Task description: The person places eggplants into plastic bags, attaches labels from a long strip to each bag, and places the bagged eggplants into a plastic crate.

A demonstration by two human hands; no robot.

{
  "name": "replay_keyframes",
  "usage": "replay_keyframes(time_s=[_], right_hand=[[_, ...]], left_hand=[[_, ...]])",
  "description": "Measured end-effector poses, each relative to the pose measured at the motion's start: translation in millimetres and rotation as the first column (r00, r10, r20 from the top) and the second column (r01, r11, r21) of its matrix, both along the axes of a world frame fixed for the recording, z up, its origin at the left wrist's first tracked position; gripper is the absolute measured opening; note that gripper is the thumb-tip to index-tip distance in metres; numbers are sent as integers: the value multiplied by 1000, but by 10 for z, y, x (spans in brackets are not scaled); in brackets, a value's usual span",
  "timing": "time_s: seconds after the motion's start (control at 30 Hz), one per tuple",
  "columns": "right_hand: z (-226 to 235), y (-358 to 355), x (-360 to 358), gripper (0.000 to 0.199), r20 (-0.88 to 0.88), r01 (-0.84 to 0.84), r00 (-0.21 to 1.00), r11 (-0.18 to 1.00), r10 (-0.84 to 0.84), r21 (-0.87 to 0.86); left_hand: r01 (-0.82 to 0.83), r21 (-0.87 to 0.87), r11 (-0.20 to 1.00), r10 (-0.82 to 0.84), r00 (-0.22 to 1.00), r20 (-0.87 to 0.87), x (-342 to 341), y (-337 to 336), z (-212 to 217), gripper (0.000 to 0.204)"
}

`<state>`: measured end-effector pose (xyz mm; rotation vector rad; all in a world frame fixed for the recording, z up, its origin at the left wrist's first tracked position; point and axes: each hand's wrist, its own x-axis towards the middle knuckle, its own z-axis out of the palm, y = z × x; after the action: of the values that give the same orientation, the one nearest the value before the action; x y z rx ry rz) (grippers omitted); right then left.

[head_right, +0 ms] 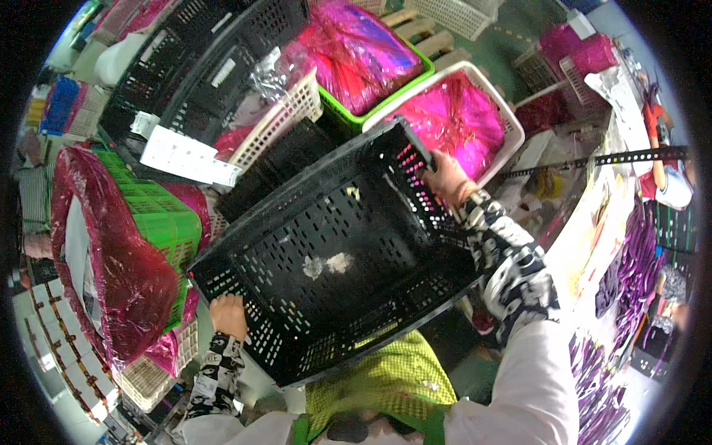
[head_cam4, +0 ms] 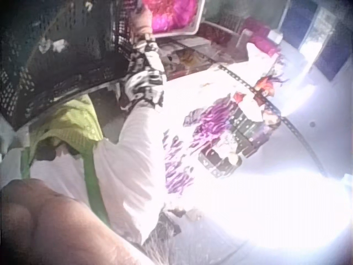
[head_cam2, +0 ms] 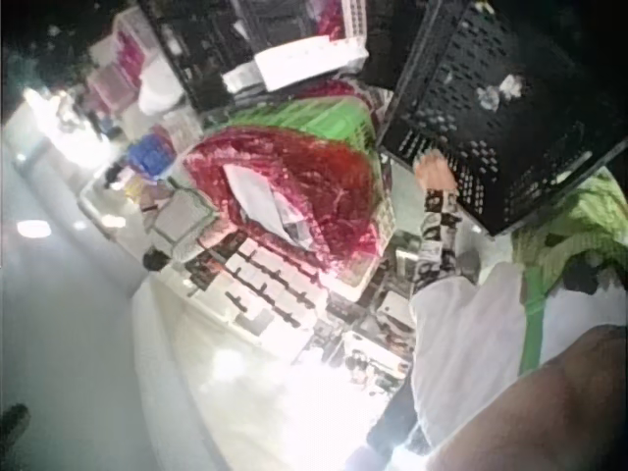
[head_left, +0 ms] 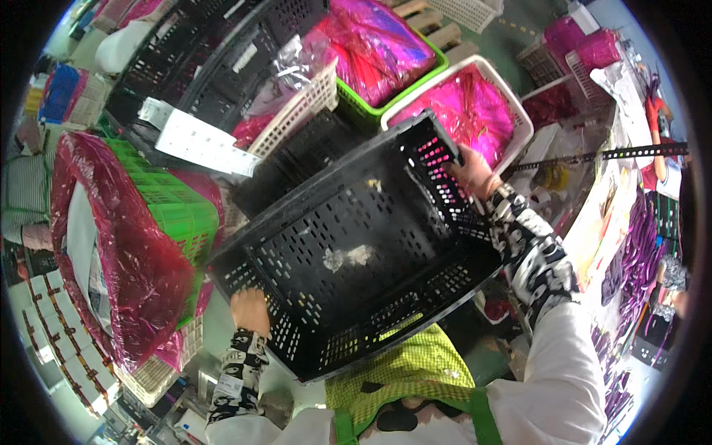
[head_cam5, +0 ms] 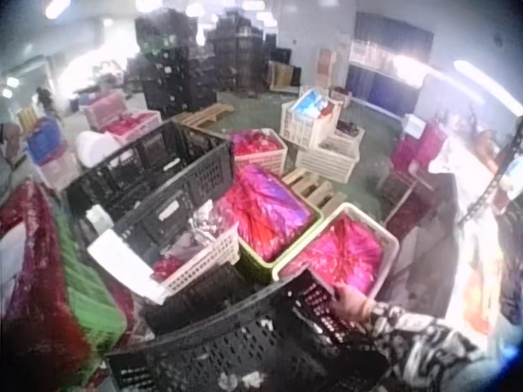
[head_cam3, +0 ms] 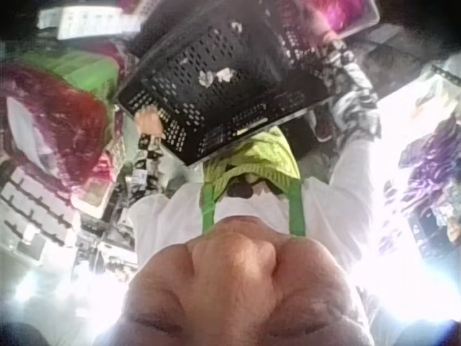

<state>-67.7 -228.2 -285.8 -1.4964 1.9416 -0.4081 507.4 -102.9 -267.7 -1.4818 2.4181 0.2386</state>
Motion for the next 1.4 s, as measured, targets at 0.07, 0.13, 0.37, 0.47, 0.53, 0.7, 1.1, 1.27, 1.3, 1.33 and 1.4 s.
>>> replay_keyframes(time_s=[0.07, 0.13, 0.37, 0.47, 0.53, 0.7, 1.1, 1.27, 1.3, 1.33, 1.4], right_hand=[[26, -14, 183, 44, -53, -26, 998, 996, 22, -82], [104, -52, 238, 39, -36, -82, 996, 988, 78, -130], [166, -645, 303, 54, -207, -73, 977, 996, 60, -56], [275, -686, 571, 77, -641, -205, 766, 965, 53, -165], [843, -482, 915, 69, -660, -509, 745, 723, 96, -468], [429, -9, 253, 66, -767, -737, 473, 671, 434, -75], [1251, 1095, 1554, 26, -139, -556, 793, 612, 593, -562], [1234, 2128, 2001, 21, 188, -360, 875, 859, 447, -366], [1167, 2313, 2048, 21, 207, -326, 892, 891, 401, -316], [1158, 2426, 2118, 20, 230, -272, 914, 925, 335, -266], [1182, 2604, 2237, 20, 242, -226, 931, 951, 275, -211]], left_hand=[[4, -66, 998, -4, 1000, -12, 103, 18, 7, 3], [1, -115, 993, -8, 998, -60, 206, 74, 27, 3], [-221, -240, 945, 153, 950, -271, 2, -101, 61, 23], [-94, -231, 968, 71, 992, -107, 110, -116, 71, 3], [-131, -223, 966, 94, 981, -167, 178, 2, 55, 7], [-125, -205, 971, 99, 986, -131, 194, -56, 49, 4], [-609, 705, 364, 782, -212, -587, -367, -1411, 288, 34], [-191, 967, 168, 631, -733, -255, -227, -2640, -654, 14], [-186, 974, 128, 632, -742, -225, -233, -2800, -891, 13], [-114, 979, 168, 701, -685, -200, -373, -2906, -906, 14], [-216, 970, 115, 772, -595, -224, -306, -3010, -1159, 14]])
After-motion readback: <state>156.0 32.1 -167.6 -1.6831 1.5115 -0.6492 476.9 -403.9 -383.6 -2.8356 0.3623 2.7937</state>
